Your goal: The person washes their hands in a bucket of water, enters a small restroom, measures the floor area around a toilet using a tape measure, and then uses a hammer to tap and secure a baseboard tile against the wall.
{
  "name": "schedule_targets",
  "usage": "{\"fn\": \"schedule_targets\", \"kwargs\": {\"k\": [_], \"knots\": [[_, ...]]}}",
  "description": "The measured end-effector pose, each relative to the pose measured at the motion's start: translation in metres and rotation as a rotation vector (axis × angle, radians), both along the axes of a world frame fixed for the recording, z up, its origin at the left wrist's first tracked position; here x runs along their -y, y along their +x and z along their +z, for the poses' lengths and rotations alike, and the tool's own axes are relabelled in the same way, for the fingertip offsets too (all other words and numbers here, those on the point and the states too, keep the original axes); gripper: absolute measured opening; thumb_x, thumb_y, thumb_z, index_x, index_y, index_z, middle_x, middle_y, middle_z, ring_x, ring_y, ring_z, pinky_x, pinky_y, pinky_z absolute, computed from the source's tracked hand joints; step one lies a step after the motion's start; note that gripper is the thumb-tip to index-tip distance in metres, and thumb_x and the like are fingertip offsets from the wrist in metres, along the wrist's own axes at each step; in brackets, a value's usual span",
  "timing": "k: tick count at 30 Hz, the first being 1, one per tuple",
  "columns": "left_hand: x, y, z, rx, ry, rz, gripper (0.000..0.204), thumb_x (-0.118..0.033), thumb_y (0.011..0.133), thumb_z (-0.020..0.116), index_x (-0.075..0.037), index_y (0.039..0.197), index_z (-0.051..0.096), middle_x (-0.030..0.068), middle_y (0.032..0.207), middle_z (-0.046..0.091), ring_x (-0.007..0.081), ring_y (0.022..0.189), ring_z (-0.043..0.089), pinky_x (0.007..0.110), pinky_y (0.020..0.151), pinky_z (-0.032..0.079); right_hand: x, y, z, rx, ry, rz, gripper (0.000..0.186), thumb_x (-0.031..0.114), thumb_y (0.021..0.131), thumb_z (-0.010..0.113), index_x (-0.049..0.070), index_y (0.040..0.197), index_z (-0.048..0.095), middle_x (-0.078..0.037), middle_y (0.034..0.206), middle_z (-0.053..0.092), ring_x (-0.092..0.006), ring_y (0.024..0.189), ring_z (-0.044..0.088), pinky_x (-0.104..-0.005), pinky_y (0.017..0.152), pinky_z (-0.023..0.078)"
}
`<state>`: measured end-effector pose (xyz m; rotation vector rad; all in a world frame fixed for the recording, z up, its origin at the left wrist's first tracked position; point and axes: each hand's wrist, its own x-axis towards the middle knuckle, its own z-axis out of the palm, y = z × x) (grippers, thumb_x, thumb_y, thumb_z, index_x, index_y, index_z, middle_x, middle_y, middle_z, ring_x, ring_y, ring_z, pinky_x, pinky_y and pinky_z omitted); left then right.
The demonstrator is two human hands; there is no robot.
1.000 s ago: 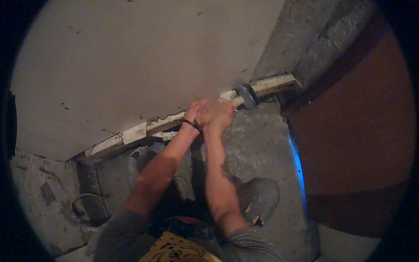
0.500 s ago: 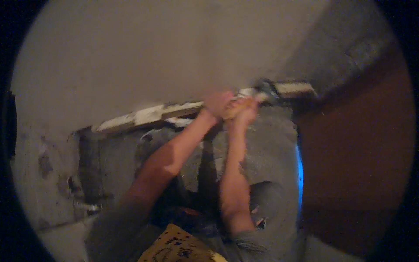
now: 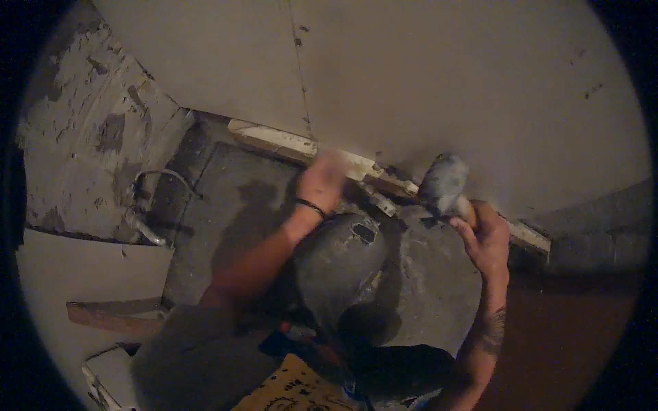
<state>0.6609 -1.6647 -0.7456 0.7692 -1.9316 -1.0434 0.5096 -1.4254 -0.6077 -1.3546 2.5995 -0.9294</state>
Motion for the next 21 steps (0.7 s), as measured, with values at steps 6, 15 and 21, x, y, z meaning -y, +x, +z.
{"fn": "schedule_targets", "kwargs": {"k": [6,15,21], "knots": [[0.075,0.022,-0.017,0.382,0.041,0.306,0.017,-0.024,0.075,0.053,-0.011,0.083,0.06,0.0103,0.077,0.058,0.0267,0.074,0.056,0.036,0.064,0.044,0.04,-0.016,-0.007,-0.303,0.433,0.31,0.034,0.036,0.068,0.064,0.006,0.084,0.059,-0.012,0.075,0.059,-0.0309,0.067,0.056,-0.0376,0.057,0.044],[0.095,0.023,-0.004,0.458,-0.082,0.256,0.024,-0.04,0.069,0.06,-0.017,0.074,0.06,0.0049,0.081,0.056,0.0258,0.078,0.054,0.039,0.065,0.044,0.076,-0.012,-0.008,-0.447,0.516,0.334,0.031,0.038,0.07,0.061,0.01,0.081,0.058,-0.01,0.073,0.058,-0.0317,0.065,0.056,-0.0397,0.056,0.045],[0.097,0.015,-0.014,0.465,-0.174,0.306,0.027,-0.043,0.068,0.059,-0.016,0.073,0.059,0.0045,0.078,0.055,0.0261,0.077,0.054,0.039,0.063,0.044,0.078,-0.018,-0.004,-0.425,0.53,0.322,0.029,0.035,0.067,0.063,0.01,0.08,0.057,-0.01,0.072,0.057,-0.0321,0.066,0.055,-0.0395,0.058,0.045]]}}
